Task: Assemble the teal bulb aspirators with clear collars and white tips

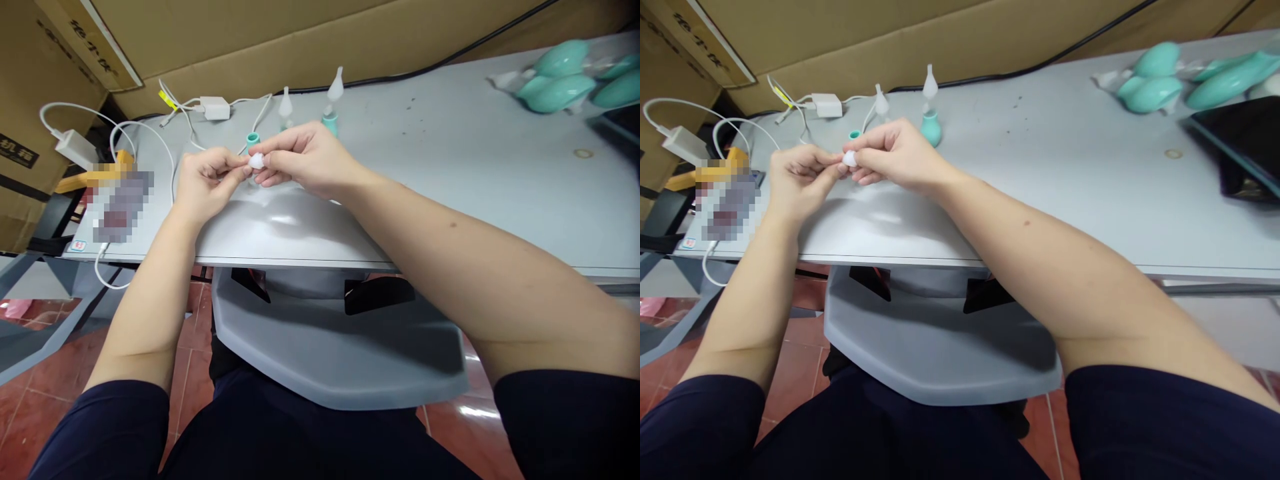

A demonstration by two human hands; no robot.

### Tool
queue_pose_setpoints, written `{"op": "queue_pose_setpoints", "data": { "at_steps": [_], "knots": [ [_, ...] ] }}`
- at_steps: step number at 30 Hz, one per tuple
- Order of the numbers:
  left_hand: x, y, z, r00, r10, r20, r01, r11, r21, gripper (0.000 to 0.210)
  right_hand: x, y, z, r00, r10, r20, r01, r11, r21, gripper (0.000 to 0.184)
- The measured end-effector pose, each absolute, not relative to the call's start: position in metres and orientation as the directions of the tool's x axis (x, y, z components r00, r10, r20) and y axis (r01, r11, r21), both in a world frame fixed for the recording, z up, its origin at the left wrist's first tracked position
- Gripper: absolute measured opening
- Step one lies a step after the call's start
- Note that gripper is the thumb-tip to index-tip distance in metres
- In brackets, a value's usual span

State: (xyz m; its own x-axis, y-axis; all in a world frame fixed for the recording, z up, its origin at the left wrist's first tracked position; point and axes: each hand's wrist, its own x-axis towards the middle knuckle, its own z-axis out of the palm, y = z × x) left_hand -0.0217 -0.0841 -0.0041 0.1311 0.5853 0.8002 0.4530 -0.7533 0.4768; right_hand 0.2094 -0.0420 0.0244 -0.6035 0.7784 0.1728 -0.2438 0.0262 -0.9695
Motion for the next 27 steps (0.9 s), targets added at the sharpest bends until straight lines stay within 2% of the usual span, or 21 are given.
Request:
{"op": "queue_pose_setpoints", "data": {
  "at_steps": [2, 6, 9, 13, 16, 19, 23, 27],
  "knots": [
    [-0.018, -0.085, -0.002, 0.121, 0.56, 0.82, 0.426, -0.775, 0.466, 0.024, 0.211, -0.04, 0.023, -0.642, 0.751, 0.154, -0.273, -0.037, -0.961, 0.008],
    [-0.014, -0.086, 0.0, 0.133, 0.536, 0.834, 0.412, -0.795, 0.445, 0.033, 0.214, -0.032, 0.016, -0.709, 0.692, 0.133, -0.308, -0.134, -0.942, 0.025],
    [-0.015, -0.085, -0.002, 0.139, 0.532, 0.835, 0.402, -0.801, 0.443, 0.036, 0.215, -0.029, 0.012, -0.728, 0.67, 0.144, -0.324, -0.152, -0.934, 0.031],
    [-0.016, -0.084, -0.006, 0.132, 0.537, 0.833, 0.398, -0.799, 0.451, 0.038, 0.212, -0.033, 0.015, -0.717, 0.678, 0.165, -0.348, -0.143, -0.927, 0.021],
    [-0.016, -0.082, -0.008, 0.11, 0.523, 0.845, 0.387, -0.806, 0.448, 0.036, 0.209, -0.039, 0.021, -0.684, 0.712, 0.155, -0.363, -0.149, -0.92, 0.01],
    [-0.015, -0.08, -0.009, 0.09, 0.513, 0.854, 0.374, -0.812, 0.448, 0.032, 0.206, -0.043, 0.025, -0.651, 0.75, 0.121, -0.352, -0.156, -0.923, 0.014],
    [-0.016, -0.079, -0.008, 0.108, 0.484, 0.868, 0.388, -0.825, 0.411, 0.028, 0.208, -0.04, 0.021, -0.67, 0.736, 0.096, -0.343, -0.193, -0.919, 0.008],
    [-0.018, -0.083, -0.004, 0.142, 0.527, 0.838, 0.413, -0.801, 0.434, 0.018, 0.21, -0.034, 0.014, -0.703, 0.703, 0.102, -0.346, -0.213, -0.914, 0.026]
  ]
}}
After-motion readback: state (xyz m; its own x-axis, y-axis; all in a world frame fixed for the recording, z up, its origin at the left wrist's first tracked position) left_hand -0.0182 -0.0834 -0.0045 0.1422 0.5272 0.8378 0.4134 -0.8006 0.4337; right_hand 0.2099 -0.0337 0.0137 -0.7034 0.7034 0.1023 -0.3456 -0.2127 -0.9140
